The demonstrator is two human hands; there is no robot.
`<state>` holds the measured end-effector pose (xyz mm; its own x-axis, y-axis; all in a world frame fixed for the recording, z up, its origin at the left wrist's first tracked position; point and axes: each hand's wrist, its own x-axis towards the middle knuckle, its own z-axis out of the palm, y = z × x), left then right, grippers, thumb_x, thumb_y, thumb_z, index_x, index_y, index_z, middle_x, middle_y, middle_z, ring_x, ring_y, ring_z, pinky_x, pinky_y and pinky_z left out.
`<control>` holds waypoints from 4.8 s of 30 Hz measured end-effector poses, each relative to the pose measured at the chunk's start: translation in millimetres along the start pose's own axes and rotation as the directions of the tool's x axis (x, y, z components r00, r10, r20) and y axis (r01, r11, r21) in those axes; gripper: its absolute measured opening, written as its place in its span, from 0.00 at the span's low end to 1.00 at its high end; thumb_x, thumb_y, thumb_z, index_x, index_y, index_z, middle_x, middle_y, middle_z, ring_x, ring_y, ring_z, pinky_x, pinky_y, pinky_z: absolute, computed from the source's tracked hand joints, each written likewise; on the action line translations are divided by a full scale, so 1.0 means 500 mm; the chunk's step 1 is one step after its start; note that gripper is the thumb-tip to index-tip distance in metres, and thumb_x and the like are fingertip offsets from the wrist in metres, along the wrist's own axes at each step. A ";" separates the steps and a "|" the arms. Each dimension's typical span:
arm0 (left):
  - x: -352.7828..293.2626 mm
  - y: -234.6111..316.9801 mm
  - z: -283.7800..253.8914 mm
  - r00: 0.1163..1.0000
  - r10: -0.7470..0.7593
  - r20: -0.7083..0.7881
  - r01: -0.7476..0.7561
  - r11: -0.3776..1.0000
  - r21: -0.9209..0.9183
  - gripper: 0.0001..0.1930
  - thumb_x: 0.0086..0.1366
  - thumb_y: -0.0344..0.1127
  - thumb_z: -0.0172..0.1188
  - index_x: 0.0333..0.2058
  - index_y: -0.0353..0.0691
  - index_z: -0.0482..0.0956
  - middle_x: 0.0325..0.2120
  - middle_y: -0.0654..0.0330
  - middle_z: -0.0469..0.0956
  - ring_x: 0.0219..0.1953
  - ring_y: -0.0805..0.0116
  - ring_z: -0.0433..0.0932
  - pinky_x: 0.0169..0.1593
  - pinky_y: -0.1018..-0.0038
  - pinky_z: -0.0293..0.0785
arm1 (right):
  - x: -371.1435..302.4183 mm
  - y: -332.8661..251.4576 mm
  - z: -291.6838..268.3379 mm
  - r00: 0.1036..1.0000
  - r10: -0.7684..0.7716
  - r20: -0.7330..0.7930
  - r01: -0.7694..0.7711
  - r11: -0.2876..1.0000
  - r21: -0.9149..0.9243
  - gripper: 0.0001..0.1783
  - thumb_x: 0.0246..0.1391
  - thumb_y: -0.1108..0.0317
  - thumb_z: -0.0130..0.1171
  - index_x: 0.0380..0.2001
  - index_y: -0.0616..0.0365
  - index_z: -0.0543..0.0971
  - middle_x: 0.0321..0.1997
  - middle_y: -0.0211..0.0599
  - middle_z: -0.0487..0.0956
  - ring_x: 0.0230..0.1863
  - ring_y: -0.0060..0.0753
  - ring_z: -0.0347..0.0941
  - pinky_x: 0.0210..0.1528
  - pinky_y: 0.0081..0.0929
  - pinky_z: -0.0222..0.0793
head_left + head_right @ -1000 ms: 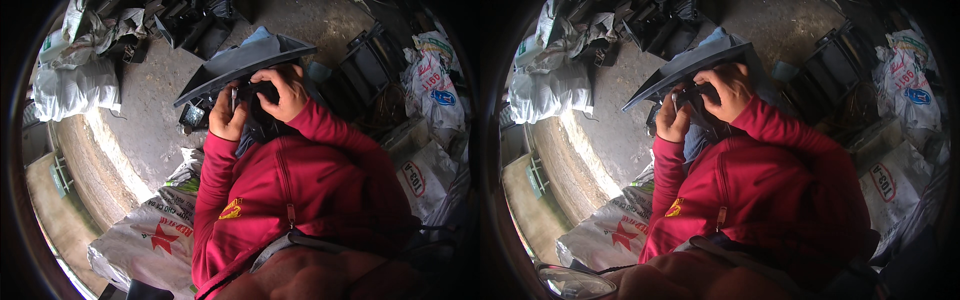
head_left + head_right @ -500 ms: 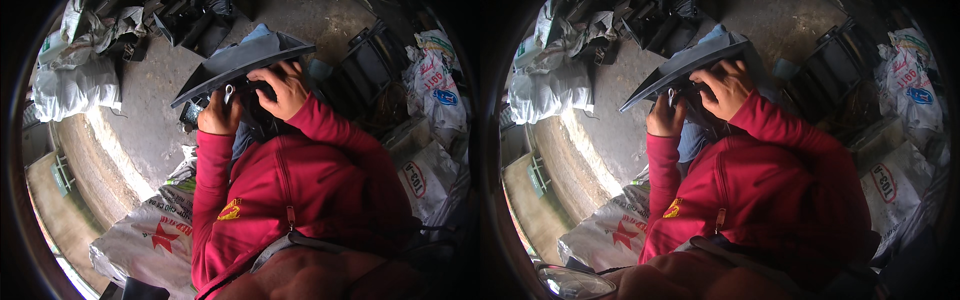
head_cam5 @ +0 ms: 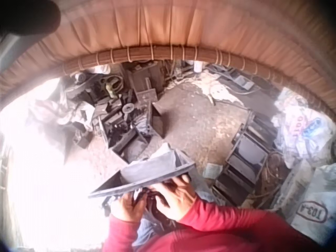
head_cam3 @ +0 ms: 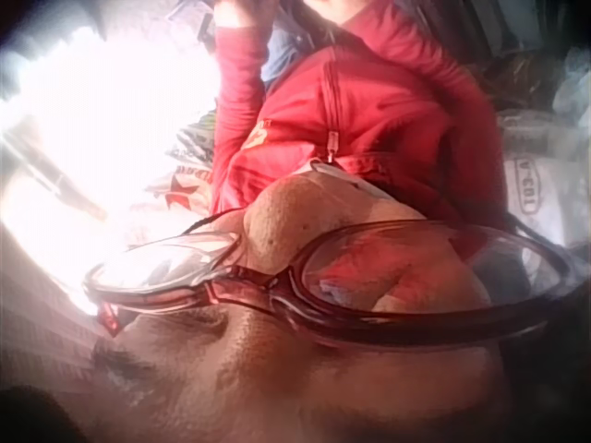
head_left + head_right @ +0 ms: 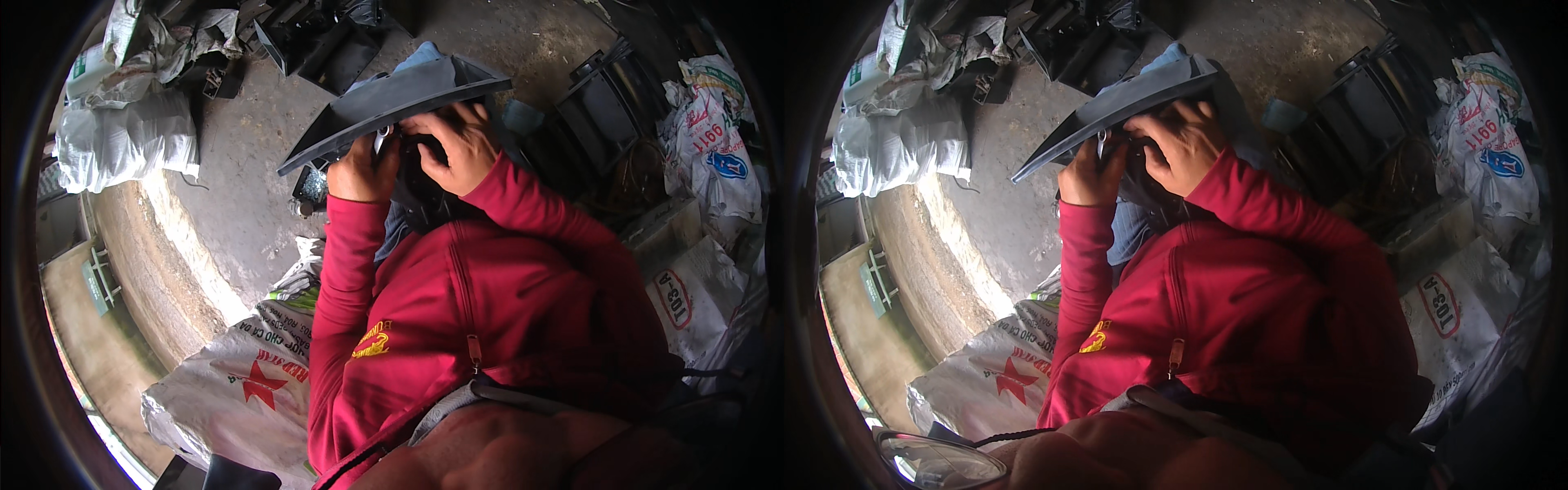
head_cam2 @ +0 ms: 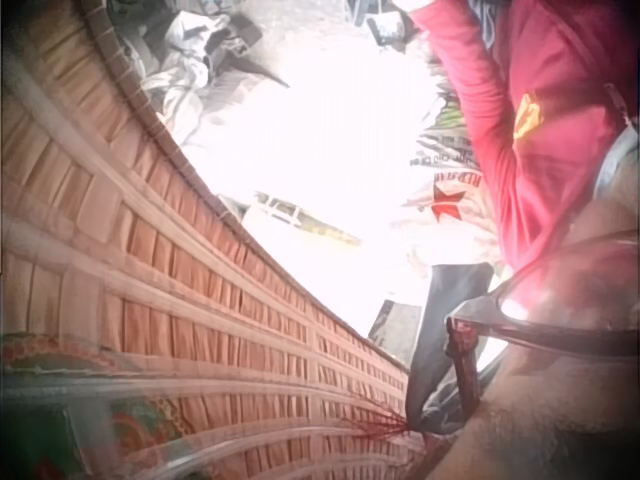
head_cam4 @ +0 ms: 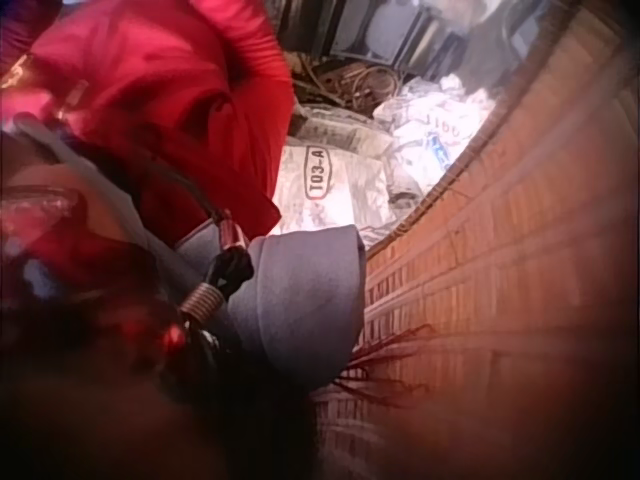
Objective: The person assembles a metal housing by inserting screws and tightening them with a wrench. They handle a circular metal plate and a rectangular metal frame, aligning and securing them together.
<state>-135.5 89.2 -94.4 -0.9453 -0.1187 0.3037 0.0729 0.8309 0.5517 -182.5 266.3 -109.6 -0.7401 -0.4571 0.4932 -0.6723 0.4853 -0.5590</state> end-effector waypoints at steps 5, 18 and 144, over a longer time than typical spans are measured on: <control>0.001 0.033 0.005 0.995 -0.081 -0.062 0.084 0.996 0.040 0.16 0.58 0.40 0.66 0.44 0.42 0.81 0.24 0.49 0.82 0.26 0.49 0.82 0.28 0.62 0.77 | 0.001 -0.002 0.000 0.999 -0.008 -0.033 0.008 1.000 0.007 0.25 0.43 0.69 0.59 0.49 0.43 0.74 0.40 0.21 0.81 0.48 0.37 0.71 0.51 0.40 0.58; 0.000 0.024 0.009 0.992 0.122 -0.045 -0.098 0.929 0.356 0.18 0.51 0.39 0.68 0.43 0.48 0.84 0.29 0.56 0.84 0.25 0.56 0.83 0.28 0.65 0.78 | -0.009 0.006 0.007 0.996 -0.004 -0.084 0.011 0.997 0.081 0.31 0.39 0.72 0.59 0.54 0.47 0.72 0.38 0.34 0.77 0.46 0.43 0.72 0.57 0.44 0.56; -0.045 0.021 -0.001 0.965 -0.106 0.242 0.170 0.951 -0.260 0.31 0.54 0.34 0.63 0.58 0.43 0.64 0.15 0.55 0.75 0.19 0.52 0.78 0.25 0.63 0.71 | -0.003 -0.016 -0.010 0.999 0.039 0.012 -0.040 0.996 0.078 0.32 0.37 0.76 0.58 0.52 0.48 0.71 0.43 0.22 0.80 0.51 0.34 0.71 0.54 0.41 0.54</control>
<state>-113.2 100.2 -95.3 -0.9963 -0.0715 0.0467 -0.0086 0.6284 0.7778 -176.4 266.8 -102.7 -0.7653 -0.4473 0.4629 -0.6392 0.4430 -0.6286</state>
